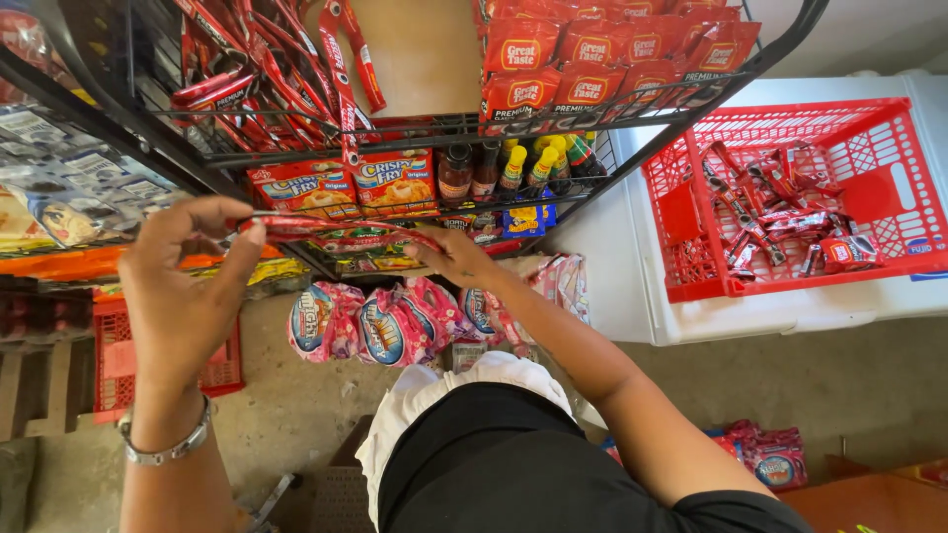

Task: Stocking and organizing coffee packets and snack items on store shelves.

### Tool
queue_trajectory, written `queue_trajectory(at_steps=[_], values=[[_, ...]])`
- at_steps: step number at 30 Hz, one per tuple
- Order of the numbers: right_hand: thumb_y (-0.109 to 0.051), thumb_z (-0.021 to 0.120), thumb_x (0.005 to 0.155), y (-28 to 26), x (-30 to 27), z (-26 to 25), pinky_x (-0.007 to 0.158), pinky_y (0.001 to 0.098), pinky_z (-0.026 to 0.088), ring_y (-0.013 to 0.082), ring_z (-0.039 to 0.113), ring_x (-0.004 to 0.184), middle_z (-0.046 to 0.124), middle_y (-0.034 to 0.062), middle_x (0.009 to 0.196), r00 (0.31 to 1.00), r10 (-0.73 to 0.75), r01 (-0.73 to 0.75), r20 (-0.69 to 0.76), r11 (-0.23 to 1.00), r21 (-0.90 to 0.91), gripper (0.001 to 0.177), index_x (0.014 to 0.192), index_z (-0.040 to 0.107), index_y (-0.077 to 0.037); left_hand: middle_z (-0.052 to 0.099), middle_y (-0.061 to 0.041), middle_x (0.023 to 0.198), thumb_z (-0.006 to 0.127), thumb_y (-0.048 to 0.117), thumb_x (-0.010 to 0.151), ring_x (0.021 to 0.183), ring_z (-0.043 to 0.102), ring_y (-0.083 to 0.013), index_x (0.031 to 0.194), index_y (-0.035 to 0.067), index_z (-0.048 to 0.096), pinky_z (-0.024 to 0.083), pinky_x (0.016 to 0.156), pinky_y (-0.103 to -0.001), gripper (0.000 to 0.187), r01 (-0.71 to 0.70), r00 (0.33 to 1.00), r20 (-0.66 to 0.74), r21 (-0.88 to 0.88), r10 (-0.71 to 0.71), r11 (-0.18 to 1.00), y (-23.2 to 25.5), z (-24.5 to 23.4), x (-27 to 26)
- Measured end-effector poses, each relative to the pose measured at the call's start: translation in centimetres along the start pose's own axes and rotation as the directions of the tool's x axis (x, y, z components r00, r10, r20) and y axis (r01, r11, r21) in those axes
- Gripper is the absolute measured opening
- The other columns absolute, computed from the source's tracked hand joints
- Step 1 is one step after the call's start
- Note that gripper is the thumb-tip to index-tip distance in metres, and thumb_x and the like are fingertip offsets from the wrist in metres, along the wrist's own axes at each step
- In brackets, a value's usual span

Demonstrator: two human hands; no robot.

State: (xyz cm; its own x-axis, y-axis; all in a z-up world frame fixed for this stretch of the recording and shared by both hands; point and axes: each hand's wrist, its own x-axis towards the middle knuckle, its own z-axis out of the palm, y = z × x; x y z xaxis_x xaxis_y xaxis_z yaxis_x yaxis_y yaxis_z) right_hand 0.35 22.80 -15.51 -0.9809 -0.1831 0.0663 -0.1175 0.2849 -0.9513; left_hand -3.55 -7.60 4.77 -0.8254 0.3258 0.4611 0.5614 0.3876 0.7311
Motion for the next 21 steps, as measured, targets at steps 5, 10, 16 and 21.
queue_trajectory(at_steps=[5,10,16,21], values=[[-0.047,0.071,0.094,0.5,0.0,-2.0,0.069,0.0301,0.054,0.01,0.066,0.076,0.071,0.0035,0.078,0.994,0.085,-0.088,-0.074,0.995,-0.04,0.047,0.102,0.071,-0.001,0.071,0.0,0.102,0.073,0.009,0.103,0.09,0.061,-0.0055,0.108,0.003,0.071,0.049,0.08,-0.02,0.008,0.174,0.979,-0.078,-0.148,-0.187,0.974,-6.5,-2.5,-3.2],[-0.04,0.073,0.102,6.1,-0.3,-3.1,0.063,0.0254,0.039,0.0035,0.044,0.072,0.054,-0.0013,0.076,0.959,-0.079,0.081,-0.272,0.997,-0.003,0.045,0.088,0.057,-0.001,0.071,-0.011,0.11,0.08,0.021,0.089,0.104,0.063,-0.0214,0.117,0.003,0.072,0.051,0.095,-0.036,0.035,0.289,0.952,0.085,0.083,-0.296,0.954,-11.0,-2.9,-5.2],[-0.038,0.064,0.103,-5.1,1.8,-0.3,0.064,0.0235,0.039,0.0026,0.044,0.072,0.052,-0.0072,0.076,0.938,-0.049,0.12,-0.342,0.975,0.188,0.036,0.09,0.065,-0.004,0.055,-0.019,0.146,0.09,0.036,0.07,0.14,0.048,-0.0358,0.142,0.004,0.054,0.035,0.118,-0.045,0.087,-0.012,0.955,0.297,-0.032,0.021,0.999,-5.1,5.0,-2.9],[-0.039,0.057,0.106,-10.2,2.3,1.3,0.081,0.0247,0.042,0.0065,0.048,0.089,0.053,-0.004,0.095,0.951,-0.157,0.217,-0.265,0.953,0.213,0.034,0.108,0.061,-0.005,0.036,-0.026,0.155,0.079,0.022,0.085,0.143,0.038,-0.0384,0.154,-0.003,0.02,0.033,0.117,-0.042,0.094,-0.044,0.938,0.279,-0.495,0.206,0.868,-2.6,12.5,-2.0]])
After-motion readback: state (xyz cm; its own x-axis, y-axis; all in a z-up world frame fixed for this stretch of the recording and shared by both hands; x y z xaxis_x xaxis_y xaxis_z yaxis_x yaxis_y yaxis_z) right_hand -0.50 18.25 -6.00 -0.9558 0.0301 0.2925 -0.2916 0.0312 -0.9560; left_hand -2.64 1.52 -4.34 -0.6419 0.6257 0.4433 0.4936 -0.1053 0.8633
